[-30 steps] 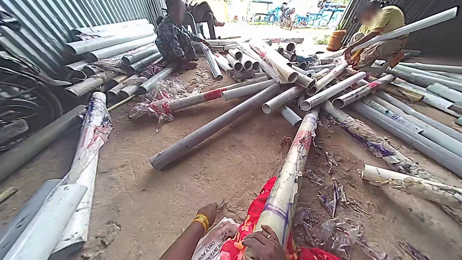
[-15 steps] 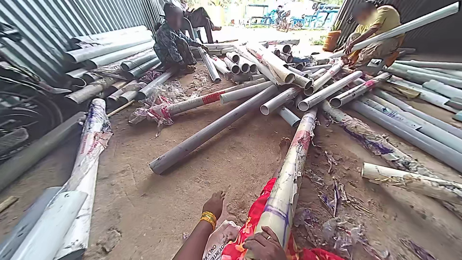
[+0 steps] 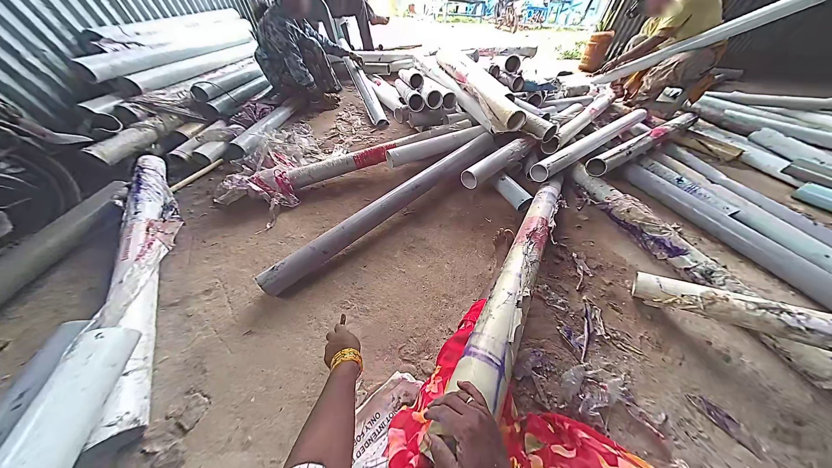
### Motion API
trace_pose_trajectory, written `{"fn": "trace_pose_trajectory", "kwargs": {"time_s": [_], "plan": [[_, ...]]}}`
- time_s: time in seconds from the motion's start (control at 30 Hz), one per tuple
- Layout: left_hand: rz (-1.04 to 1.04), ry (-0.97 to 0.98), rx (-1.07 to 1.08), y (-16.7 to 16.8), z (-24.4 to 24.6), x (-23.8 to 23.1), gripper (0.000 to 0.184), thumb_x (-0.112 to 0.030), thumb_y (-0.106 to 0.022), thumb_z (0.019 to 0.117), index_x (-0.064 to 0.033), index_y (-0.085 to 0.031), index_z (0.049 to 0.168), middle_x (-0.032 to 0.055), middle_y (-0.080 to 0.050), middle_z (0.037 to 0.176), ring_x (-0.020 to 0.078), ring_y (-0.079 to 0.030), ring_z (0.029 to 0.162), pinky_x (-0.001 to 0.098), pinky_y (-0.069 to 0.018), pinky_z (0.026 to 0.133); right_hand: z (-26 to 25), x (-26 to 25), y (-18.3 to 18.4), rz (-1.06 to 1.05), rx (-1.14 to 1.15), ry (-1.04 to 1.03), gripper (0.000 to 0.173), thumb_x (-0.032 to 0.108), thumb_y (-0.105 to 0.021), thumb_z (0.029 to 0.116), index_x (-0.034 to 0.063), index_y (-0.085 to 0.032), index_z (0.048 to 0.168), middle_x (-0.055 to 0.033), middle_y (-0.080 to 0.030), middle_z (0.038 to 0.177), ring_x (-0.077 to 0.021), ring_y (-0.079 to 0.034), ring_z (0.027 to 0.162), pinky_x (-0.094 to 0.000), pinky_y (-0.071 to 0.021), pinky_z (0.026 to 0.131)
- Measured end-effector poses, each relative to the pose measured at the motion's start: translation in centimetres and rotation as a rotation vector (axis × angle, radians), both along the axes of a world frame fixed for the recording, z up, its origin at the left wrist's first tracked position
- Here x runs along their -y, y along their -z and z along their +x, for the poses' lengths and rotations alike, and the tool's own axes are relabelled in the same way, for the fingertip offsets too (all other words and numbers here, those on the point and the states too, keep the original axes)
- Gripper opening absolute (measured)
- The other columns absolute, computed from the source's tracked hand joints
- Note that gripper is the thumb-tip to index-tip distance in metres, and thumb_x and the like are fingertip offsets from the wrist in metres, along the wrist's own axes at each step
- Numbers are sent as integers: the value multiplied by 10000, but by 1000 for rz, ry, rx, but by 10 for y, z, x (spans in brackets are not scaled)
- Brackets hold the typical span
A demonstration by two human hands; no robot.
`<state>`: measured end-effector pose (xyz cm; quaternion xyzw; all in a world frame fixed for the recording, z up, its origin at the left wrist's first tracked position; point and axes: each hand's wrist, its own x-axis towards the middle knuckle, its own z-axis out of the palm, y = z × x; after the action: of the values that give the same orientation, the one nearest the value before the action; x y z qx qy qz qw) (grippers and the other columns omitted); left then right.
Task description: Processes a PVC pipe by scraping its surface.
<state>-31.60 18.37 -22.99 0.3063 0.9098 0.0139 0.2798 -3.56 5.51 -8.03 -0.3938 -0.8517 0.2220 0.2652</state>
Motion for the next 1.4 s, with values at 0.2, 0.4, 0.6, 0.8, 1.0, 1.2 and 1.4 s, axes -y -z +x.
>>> {"fn": "trace_pose_trajectory", "kwargs": {"time_s": [0.2, 0.4, 0.6, 0.8, 1.0, 1.2, 1.4], "plan": [[-242, 741, 110, 12, 50, 21, 446, -279, -427, 1108, -122, -482, 1522, 227, -523, 1499, 414, -604, 1288, 608, -512, 1023, -3, 0, -1, -27, -12, 5, 257, 267, -638, 939, 74, -797, 999, -85, -783, 1029, -260, -743, 1000, -552, -423, 1092], [-31, 92, -12, 8, 17, 5, 458, -214, -432, 1094, -85, -457, 1532, 212, -516, 1506, 366, -650, 1231, 502, -564, 983, -1, -1, -2, -17, -12, 1, 255, 260, -637, 936, 73, -795, 1007, -85, -782, 1037, -258, -742, 1002, -558, -423, 1090], [-259, 818, 255, -9, 43, 2, 496, -370, -325, 1136, -101, -496, 1516, 198, -572, 1473, 364, -531, 1396, 589, -411, 1141, -3, -2, -3, -9, -13, -2, 265, 270, -628, 941, 74, -795, 1007, -83, -785, 1029, -255, -745, 1003, -542, -429, 1087], [82, 456, 448, -10, 31, -7, 591, -415, -616, 1037, -20, -524, 1466, 278, -531, 1464, 394, -541, 1363, 522, -412, 1161, 0, -1, -2, -1, -11, -12, 275, 282, -624, 952, 71, -794, 998, -88, -784, 1030, -259, -745, 999, -555, -428, 1084], [249, 50, 620, 16, 17, 6, 568, -407, -612, 1043, -1, -558, 1436, 287, -647, 1282, 396, -673, 1077, 532, -517, 973, -1, -1, -1, 7, -12, -4, 264, 267, -623, 945, 74, -794, 1000, -87, -783, 1037, -259, -743, 1000, -551, -434, 1076], [-239, 331, 268, 21, -24, 15, 567, -415, -471, 1098, 92, -614, 1308, 274, -616, 1379, 361, -578, 1342, 515, -437, 1135, -1, -2, -3, 11, -12, -2, 268, 276, -623, 946, 78, -796, 997, -81, -784, 1035, -251, -745, 997, -541, -438, 1078], [269, -331, 135, -3, -88, 29, 509, -340, -382, 1132, 70, -603, 1339, 290, -629, 1348, 399, -599, 1306, 540, -455, 1104, -2, -2, -3, -9, -5, -14, 270, 267, -619, 946, 70, -795, 1004, -88, -783, 1039, -264, -747, 995, -566, -436, 1072]]}}
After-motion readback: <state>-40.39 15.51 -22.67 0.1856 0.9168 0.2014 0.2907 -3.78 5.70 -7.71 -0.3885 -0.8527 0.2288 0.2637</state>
